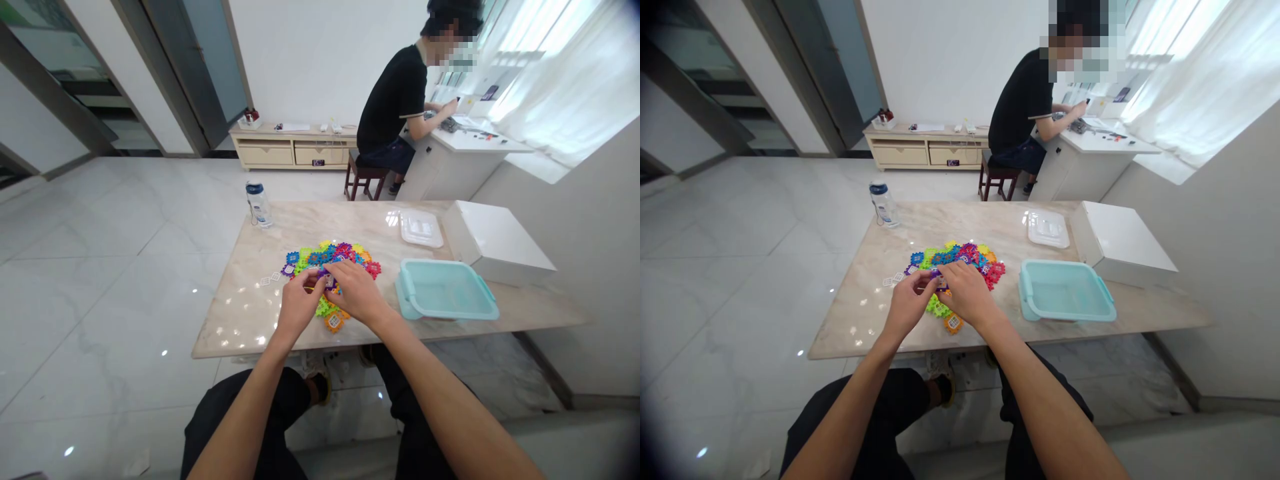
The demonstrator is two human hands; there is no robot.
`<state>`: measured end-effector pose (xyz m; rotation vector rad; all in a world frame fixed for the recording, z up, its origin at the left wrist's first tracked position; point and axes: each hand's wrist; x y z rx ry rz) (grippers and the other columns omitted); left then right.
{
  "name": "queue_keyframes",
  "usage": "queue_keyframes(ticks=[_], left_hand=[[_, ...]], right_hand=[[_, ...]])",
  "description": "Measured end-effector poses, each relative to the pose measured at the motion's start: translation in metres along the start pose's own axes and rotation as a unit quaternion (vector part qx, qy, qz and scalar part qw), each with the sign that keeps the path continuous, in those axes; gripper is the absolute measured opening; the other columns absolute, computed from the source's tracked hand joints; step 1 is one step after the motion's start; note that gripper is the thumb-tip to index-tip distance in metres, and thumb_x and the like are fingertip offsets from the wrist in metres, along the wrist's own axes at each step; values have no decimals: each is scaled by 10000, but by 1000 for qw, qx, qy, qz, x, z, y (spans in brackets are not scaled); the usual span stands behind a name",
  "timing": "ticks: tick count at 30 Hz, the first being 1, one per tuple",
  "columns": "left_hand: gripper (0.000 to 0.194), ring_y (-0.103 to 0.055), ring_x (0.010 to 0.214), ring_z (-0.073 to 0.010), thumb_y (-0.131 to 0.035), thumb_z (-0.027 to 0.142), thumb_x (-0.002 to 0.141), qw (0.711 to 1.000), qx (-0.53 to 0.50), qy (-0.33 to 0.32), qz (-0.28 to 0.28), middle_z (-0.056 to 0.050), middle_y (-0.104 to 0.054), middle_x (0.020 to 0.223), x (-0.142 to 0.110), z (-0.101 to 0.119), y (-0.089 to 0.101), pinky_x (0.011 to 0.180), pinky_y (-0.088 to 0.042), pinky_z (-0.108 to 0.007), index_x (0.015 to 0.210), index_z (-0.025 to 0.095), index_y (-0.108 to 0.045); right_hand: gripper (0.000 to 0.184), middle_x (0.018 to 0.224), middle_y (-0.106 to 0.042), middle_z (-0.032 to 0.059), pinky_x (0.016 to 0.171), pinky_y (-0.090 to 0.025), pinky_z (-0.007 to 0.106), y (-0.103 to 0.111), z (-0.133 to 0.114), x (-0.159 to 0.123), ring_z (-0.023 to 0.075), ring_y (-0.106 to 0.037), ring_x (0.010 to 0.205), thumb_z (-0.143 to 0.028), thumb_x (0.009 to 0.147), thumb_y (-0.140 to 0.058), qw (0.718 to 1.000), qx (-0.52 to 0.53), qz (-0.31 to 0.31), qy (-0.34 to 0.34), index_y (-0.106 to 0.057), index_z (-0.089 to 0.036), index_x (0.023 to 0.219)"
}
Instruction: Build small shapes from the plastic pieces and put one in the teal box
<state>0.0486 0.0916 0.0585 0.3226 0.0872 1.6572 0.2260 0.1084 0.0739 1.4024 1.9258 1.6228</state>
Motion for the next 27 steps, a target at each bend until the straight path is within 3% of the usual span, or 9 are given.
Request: queue_keyframes(ticks=[7,27], left_hand=[[269,-782,812,-231,-768,414,907,999,5,10,39,-77,-825,889,3,-2,9,762,-620,-339,1028,176,-802],[327,-817,865,-258,-796,426,907,999,-17,22,23,-94,-853,956,2,-8,6,815,-647,-370,1114,175,-826]], right_hand=[[520,1376,-729,183,1087,-560,553,3,-1,2,375,-652,1282,-249,982,-782,1000,-8,9,6,-651,-154,1476],[413,1325,-719,159,1080,-567,559,5,-2,3,362,-628,1233,-249,974,-790,997,-13,59,40,-710,-178,1373]])
Point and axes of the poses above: each hand's wrist, its own x-axis towards the middle knuckle, its own y-axis out of the back of the hand, z = x × y
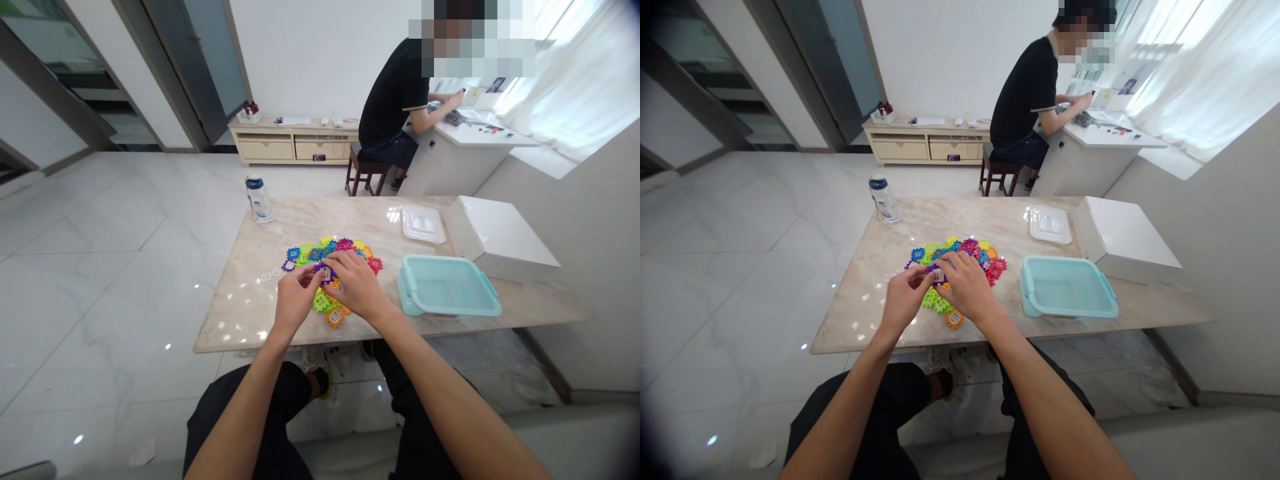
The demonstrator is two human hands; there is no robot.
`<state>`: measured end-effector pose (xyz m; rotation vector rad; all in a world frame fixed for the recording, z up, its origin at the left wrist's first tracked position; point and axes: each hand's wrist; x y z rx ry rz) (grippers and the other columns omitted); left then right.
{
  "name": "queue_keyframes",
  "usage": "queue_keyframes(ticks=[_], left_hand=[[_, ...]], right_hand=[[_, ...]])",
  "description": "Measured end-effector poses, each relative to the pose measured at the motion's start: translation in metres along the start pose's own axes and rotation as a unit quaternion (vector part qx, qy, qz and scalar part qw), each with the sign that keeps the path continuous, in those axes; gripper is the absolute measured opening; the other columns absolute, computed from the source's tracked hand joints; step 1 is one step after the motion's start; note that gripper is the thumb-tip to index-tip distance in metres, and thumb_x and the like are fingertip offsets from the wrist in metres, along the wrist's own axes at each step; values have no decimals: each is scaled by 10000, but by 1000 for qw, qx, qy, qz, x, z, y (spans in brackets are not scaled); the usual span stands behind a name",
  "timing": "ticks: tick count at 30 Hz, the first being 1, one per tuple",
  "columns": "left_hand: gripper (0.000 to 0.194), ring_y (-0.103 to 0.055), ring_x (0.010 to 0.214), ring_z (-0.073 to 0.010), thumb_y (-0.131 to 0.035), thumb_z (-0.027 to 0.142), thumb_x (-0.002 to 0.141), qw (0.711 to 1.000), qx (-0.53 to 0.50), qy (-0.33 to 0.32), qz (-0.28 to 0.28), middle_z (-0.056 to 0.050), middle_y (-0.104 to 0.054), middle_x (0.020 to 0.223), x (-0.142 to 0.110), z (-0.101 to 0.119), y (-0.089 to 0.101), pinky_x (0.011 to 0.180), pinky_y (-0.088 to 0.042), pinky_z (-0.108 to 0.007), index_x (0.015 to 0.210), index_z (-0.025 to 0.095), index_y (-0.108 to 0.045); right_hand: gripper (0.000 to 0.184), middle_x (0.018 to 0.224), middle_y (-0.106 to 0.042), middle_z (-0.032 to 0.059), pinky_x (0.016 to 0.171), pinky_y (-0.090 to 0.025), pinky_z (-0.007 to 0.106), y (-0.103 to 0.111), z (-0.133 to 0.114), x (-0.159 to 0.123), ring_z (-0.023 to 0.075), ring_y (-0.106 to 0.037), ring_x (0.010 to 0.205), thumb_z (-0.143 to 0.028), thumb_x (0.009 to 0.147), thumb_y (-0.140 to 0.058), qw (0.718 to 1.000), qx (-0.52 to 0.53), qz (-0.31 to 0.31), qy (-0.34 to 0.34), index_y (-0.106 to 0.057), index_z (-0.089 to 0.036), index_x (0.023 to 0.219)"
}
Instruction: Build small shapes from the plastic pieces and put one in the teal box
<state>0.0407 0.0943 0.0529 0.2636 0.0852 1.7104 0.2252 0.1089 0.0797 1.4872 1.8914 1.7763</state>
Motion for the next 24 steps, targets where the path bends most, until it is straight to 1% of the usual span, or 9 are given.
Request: queue_keyframes(ticks=[6,9,12,14,17,19,21,24], left_hand=[[328,-821,859,-260,-793,419,907,1000,2,4,0,-94,-853,943,0,0,-2,814,-652,-368,1118,170,-827],[308,-821,867,-264,-790,415,909,1000,9,3,-11,-95,-854,961,-1,3,-1,810,-651,-367,1100,176,-826],[283,-821,900,-263,-755,407,936,999,21,-9,-32,-97,-854,992,-3,6,2,833,-645,-366,1104,188,-817],[293,-820,926,-259,-711,426,971,999,20,-12,-31,-108,-849,1053,-5,5,5,834,-639,-359,1128,194,-796],[328,-816,900,-235,-663,480,1002,1000,-1,1,-15,-118,-829,1131,-3,2,8,770,-617,-319,1137,196,-755],[344,-808,852,-214,-648,499,1004,1000,-13,12,-12,-113,-820,1121,0,-2,8,725,-595,-292,1129,191,-738],[347,-798,815,-201,-631,487,1008,1000,-17,14,-6,-116,-814,1122,5,-6,6,703,-582,-282,1133,180,-731],[326,-796,837,-198,-631,446,1008,1000,-15,9,-12,-125,-810,1157,9,-10,0,703,-579,-277,1161,174,-728]], right_hand=[[462,1318,-722,149,1089,-559,563,-4,2,-1,352,-635,1238,-197,961,-772,1000,12,-2,2,-696,-210,1417],[463,1305,-725,151,1083,-560,549,-4,1,-1,347,-642,1228,-190,958,-771,1000,22,6,4,-698,-203,1415],[432,1273,-737,148,1069,-565,540,-3,3,-5,341,-654,1202,-216,956,-790,999,32,5,5,-716,-200,1381],[421,1267,-739,144,1065,-569,531,-1,9,-13,335,-665,1192,-253,944,-822,999,36,-8,-2,-729,-200,1351],[425,1248,-745,140,1054,-577,514,3,28,-35,327,-686,1173,-288,910,-867,998,25,-54,-29,-750,-193,1307],[406,1224,-754,132,1047,-578,497,4,42,-55,317,-698,1155,-284,896,-871,993,10,-104,-50,-766,-198,1279],[395,1245,-757,133,1064,-566,473,4,57,-76,312,-700,1179,-271,884,-871,985,-4,-164,-60,-778,-195,1260],[405,1252,-762,134,1066,-558,435,3,75,-103,305,-709,1182,-267,884,-867,964,-29,-250,-88,-781,-186,1271]])
Point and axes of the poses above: each hand's wrist, its own x-axis towards the middle knuckle, its own y-axis out of the back of the hand, z = x × y
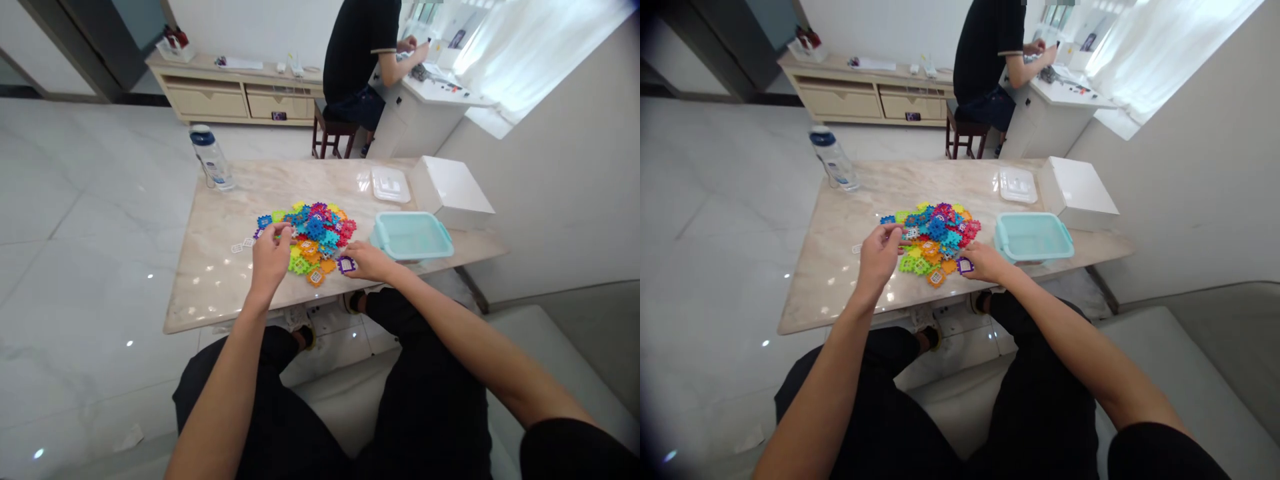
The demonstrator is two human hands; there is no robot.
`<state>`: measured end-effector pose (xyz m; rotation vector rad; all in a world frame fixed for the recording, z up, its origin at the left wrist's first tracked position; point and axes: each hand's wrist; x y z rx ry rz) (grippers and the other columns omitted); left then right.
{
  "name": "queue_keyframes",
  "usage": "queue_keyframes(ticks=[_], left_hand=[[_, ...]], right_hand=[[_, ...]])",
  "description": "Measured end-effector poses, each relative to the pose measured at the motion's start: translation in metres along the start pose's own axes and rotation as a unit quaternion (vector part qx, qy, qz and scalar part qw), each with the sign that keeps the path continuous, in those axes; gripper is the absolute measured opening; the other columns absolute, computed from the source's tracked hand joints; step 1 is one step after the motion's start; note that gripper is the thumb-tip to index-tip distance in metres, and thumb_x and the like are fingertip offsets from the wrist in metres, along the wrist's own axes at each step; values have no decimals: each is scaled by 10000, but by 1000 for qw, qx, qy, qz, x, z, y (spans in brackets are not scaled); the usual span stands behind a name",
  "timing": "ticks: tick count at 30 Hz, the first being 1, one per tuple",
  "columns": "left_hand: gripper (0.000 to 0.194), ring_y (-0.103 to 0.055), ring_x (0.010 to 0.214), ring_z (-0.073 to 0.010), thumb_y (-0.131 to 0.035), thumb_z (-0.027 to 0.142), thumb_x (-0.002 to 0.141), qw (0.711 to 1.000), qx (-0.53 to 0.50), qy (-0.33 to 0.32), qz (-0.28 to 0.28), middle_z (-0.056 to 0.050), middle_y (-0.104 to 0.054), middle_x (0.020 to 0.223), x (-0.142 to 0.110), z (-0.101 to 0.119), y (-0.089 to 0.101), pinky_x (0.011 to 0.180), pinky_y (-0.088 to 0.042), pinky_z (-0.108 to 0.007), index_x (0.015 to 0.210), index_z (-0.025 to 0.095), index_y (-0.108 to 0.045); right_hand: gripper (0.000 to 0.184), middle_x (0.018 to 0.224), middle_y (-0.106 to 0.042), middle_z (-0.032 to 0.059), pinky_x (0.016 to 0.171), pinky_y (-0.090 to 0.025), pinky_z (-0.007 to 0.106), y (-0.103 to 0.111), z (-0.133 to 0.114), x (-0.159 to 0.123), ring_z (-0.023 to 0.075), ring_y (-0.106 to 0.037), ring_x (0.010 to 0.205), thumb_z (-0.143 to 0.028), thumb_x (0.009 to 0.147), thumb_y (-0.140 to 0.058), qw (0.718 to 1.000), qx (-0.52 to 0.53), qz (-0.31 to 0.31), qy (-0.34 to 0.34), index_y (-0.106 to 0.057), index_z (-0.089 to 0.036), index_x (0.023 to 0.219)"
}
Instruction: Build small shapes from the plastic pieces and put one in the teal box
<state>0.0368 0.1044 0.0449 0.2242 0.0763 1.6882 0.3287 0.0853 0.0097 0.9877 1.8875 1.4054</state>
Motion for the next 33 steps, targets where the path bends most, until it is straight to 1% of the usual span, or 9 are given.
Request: queue_keyframes(ticks=[2,4,8,11,16,22,28,33], left_hand=[[308,-798,854,-199,-640,425,1006,1000,2,-2,-10,-124,-811,1165,1,0,-2,703,-581,-278,1167,177,-727],[290,-800,869,-206,-645,406,1007,1000,6,-6,-17,-123,-812,1166,0,0,-3,707,-588,-288,1170,181,-727],[254,-796,876,-214,-648,364,1013,999,26,-17,-20,-121,-814,1164,-2,0,-4,707,-594,-303,1176,187,-730],[232,-790,864,-205,-656,335,1009,999,37,-21,-20,-111,-815,1151,-4,0,-5,702,-594,-295,1174,192,-733],[201,-782,813,-166,-654,311,1013,999,35,-29,-15,-78,-822,1107,-7,6,-5,686,-594,-260,1160,200,-737],[150,-774,765,-143,-640,273,1028,999,34,-32,0,-58,-826,1054,-7,16,-8,703,-623,-252,1133,206,-723],[133,-776,762,-132,-638,222,1020,999,31,-39,-4,-56,-821,1035,-7,18,-15,718,-637,-240,1120,198,-723],[131,-776,788,-134,-630,187,1014,999,27,-43,-6,-54,-813,1023,-8,20,-18,723,-644,-236,1100,197,-728]], right_hand=[[391,1217,-766,135,1043,-564,421,-9,11,-9,302,-716,1151,-269,885,-863,999,-15,-36,-28,-789,-184,1260],[370,1187,-765,136,1026,-565,410,-16,21,-15,300,-714,1137,-262,882,-859,997,-21,-54,-41,-797,-177,1236],[359,1158,-757,143,1013,-557,393,-29,37,-19,297,-699,1121,-237,883,-844,997,-14,-63,-33,-794,-141,1225],[353,1182,-746,150,1013,-557,400,-34,44,-16,302,-688,1129,-251,900,-838,997,-12,-65,-29,-785,-138,1230],[470,1271,-721,160,1039,-556,438,-34,47,-12,328,-675,1165,-315,895,-864,998,-19,-63,-15,-750,-147,1319],[352,1203,-744,140,1031,-556,450,-31,51,-16,316,-674,1136,-295,964,-797,998,11,-57,-2,-788,-167,1291],[369,1199,-748,138,1030,-547,446,-35,59,-20,318,-667,1129,-301,954,-822,999,17,-48,-3,-807,-176,1301],[366,1225,-741,145,1038,-540,472,-35,54,-18,328,-648,1128,-305,973,-792,998,6,-56,0,-805,-171,1313]])
Point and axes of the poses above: each hand's wrist, its own x-axis towards the middle knuckle, its own y-axis out of the back of the hand, z = x × y
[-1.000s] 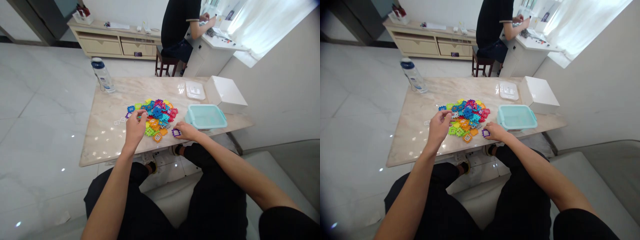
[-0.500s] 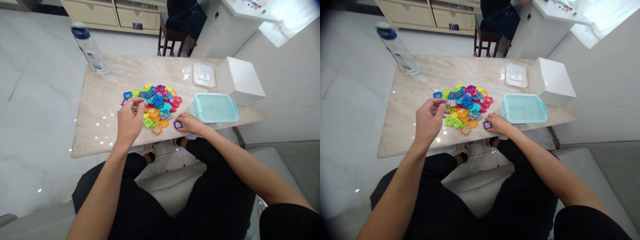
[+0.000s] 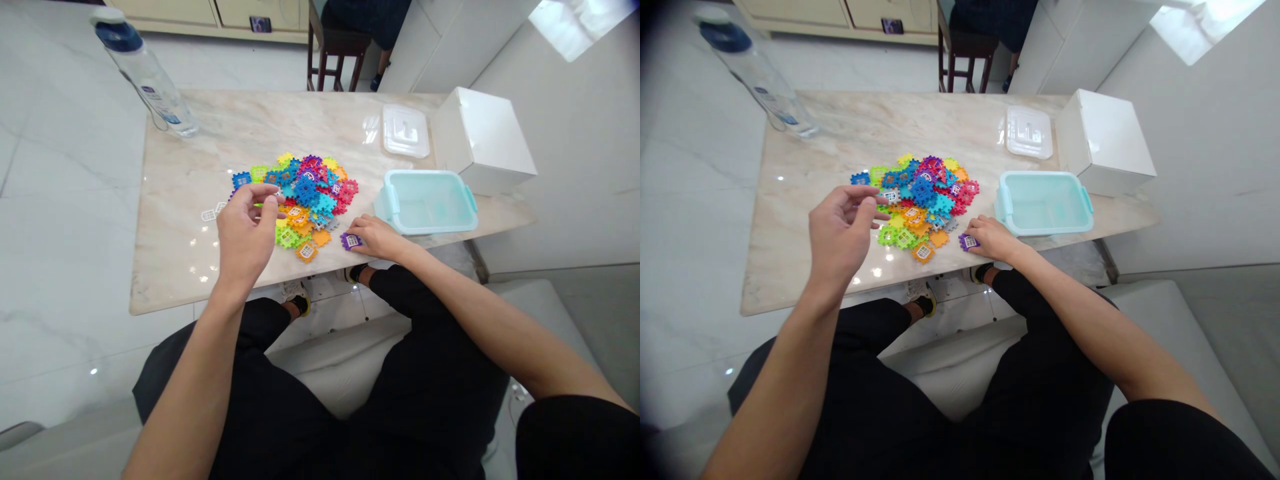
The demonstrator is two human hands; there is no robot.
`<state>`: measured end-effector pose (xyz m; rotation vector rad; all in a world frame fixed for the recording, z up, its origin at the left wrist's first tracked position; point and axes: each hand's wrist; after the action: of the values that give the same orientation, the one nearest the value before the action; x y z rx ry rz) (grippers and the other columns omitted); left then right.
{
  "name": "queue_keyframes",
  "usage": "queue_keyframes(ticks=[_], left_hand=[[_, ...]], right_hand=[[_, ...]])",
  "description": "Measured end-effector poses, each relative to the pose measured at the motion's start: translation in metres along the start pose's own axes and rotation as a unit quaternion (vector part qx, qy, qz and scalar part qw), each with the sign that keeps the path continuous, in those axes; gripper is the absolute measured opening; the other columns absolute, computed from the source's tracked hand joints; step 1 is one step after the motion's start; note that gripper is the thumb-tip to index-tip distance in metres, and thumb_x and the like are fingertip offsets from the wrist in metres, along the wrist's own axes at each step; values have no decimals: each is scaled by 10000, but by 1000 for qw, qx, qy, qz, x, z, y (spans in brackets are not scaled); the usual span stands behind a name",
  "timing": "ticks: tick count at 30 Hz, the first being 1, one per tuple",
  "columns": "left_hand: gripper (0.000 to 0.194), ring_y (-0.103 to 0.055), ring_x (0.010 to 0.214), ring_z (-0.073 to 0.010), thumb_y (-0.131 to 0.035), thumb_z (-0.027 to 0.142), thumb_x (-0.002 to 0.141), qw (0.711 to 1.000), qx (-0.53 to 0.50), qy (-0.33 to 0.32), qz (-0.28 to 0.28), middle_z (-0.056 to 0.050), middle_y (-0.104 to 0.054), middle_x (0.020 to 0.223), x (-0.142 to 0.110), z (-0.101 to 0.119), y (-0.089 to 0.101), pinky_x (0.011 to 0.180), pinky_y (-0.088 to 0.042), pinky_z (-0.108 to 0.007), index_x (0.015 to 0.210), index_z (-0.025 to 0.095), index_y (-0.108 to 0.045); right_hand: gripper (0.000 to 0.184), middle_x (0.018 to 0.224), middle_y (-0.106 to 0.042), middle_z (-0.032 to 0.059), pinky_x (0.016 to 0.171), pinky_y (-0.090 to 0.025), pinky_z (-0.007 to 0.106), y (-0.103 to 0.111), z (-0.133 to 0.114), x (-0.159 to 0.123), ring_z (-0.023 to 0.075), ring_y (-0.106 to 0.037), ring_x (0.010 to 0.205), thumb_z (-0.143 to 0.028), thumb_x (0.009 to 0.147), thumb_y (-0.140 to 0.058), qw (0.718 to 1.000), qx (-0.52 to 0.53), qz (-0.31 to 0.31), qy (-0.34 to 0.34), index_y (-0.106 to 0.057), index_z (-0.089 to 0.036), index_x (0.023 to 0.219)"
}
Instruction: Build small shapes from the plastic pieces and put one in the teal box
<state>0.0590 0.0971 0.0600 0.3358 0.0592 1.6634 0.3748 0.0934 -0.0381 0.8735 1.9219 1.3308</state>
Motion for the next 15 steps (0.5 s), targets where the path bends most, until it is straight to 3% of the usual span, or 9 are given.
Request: queue_keyframes(ticks=[5,15], left_hand=[[113,-786,876,-144,-630,200,1017,1000,7,-3,-2,-43,-794,1019,0,2,-1,751,-644,-225,1094,208,-713],[79,-774,808,-133,-672,255,1024,1000,11,-7,13,-23,-797,1024,-1,3,0,702,-630,-219,1084,236,-718]], right_hand=[[322,1235,-734,146,1056,-529,484,3,-5,3,337,-638,1150,-293,975,-793,1000,-8,-11,-2,-819,-181,1276],[334,1206,-741,142,1052,-540,472,4,-8,10,346,-645,1167,-278,931,-863,999,-2,-25,-22,-827,-176,1247]])
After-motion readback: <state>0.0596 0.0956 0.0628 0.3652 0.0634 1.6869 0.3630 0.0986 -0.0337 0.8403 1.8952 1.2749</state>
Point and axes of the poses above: each hand's wrist, its own x-axis towards the middle knuckle, its own y-axis out of the back of the hand, z = x × y
